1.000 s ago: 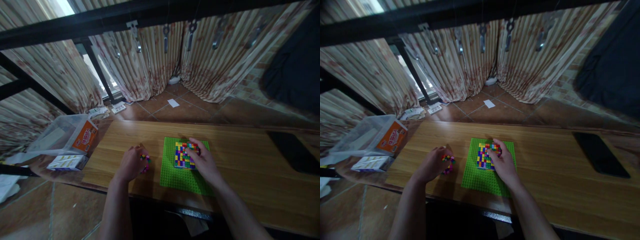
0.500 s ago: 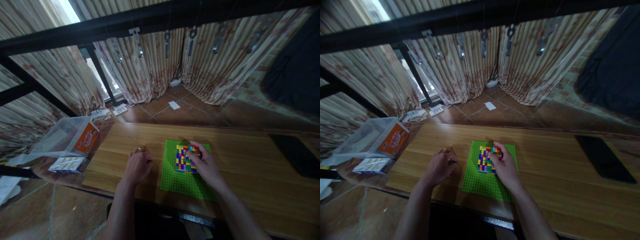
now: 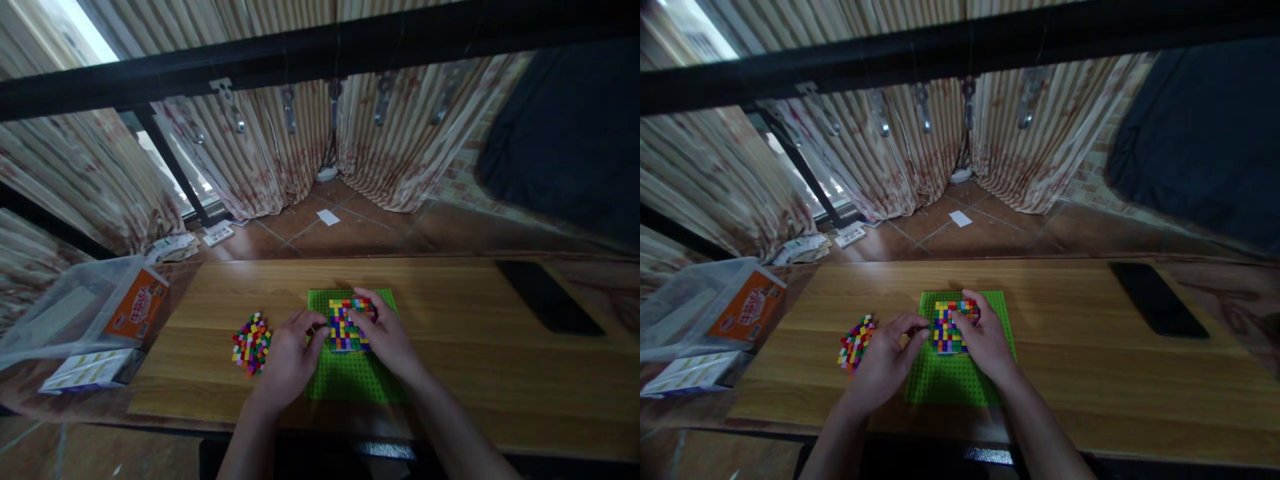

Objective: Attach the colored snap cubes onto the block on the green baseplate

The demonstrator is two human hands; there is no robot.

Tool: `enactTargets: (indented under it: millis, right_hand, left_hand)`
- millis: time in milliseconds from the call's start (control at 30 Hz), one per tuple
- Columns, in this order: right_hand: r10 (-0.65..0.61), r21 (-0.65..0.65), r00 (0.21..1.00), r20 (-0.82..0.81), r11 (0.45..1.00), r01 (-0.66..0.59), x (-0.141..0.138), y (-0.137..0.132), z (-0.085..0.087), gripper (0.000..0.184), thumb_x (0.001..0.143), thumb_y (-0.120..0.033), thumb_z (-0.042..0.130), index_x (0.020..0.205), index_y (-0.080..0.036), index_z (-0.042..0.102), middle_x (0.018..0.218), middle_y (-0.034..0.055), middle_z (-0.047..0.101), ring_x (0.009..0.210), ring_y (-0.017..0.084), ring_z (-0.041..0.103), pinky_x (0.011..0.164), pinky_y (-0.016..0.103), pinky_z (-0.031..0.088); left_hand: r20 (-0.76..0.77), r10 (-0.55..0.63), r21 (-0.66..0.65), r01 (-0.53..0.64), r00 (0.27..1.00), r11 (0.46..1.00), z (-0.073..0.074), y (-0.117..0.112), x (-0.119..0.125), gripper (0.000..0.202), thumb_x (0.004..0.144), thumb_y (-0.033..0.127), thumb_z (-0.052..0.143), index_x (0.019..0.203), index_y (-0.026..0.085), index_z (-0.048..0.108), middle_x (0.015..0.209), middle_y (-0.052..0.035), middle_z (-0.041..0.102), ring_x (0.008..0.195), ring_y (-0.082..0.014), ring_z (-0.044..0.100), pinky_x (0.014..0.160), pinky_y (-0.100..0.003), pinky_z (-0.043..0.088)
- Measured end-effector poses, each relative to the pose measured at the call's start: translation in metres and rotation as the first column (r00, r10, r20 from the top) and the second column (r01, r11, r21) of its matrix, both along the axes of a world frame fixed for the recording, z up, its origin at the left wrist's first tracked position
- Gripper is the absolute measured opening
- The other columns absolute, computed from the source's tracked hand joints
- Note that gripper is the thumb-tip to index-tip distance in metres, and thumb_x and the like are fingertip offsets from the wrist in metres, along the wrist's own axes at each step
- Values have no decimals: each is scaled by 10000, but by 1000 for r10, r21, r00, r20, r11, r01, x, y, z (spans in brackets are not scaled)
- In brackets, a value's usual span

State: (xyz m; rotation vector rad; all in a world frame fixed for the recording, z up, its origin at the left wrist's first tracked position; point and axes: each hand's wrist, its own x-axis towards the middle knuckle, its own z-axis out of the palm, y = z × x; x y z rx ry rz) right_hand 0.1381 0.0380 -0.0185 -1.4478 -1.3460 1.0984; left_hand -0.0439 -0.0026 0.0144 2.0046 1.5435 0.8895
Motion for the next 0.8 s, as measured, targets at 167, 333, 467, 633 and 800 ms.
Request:
enactTargets:
  millis: [167,333,467,633,800]
  right_hand:
    - [-1,36,1000,-13,999,1,-1,1,-2,489,778,-439,616,1206,-202,596,1216,94,672,1102,254,628,987,426,458]
    - [4,31,1000,-7,1000,-3,-1,2,-2,493,771,-429,614,1207,-199,595,1215,96,672,1098,255,631,989,433,460]
    - [11,34,1000,-10,999,-11,-1,2,-1,520,759,-444,605,1208,-183,589,1230,115,659,1141,265,612,1000,430,455]
    - [8,40,1000,-7,999,-7,-1,1,1,506,757,-455,605,1192,-197,589,1211,111,663,1127,269,617,1007,448,449]
    - [68,5,997,-31,998,-68,2,-1,5,604,736,-447,638,1273,-196,522,1258,115,623,1130,265,607,1020,450,438]
  left_hand:
    - [-27,-47,55,49,999,997,-3,0,12,133,946,246,531,977,217,656,914,-29,690,875,-172,640,776,-297,475]
    - [-102,-81,113,93,991,989,-3,1,15,147,950,237,529,923,219,672,866,-13,687,816,-161,620,744,-290,459]
    - [-124,-58,133,75,991,988,-6,3,18,151,941,228,543,869,210,674,833,-12,679,793,-155,612,720,-280,451]
    - [-90,-7,143,20,996,990,-7,5,22,108,913,216,588,851,200,675,834,-18,688,800,-160,626,715,-275,458]
    - [-78,24,150,-12,997,989,-8,5,22,111,907,237,601,841,192,678,836,-31,696,789,-164,631,700,-274,457]
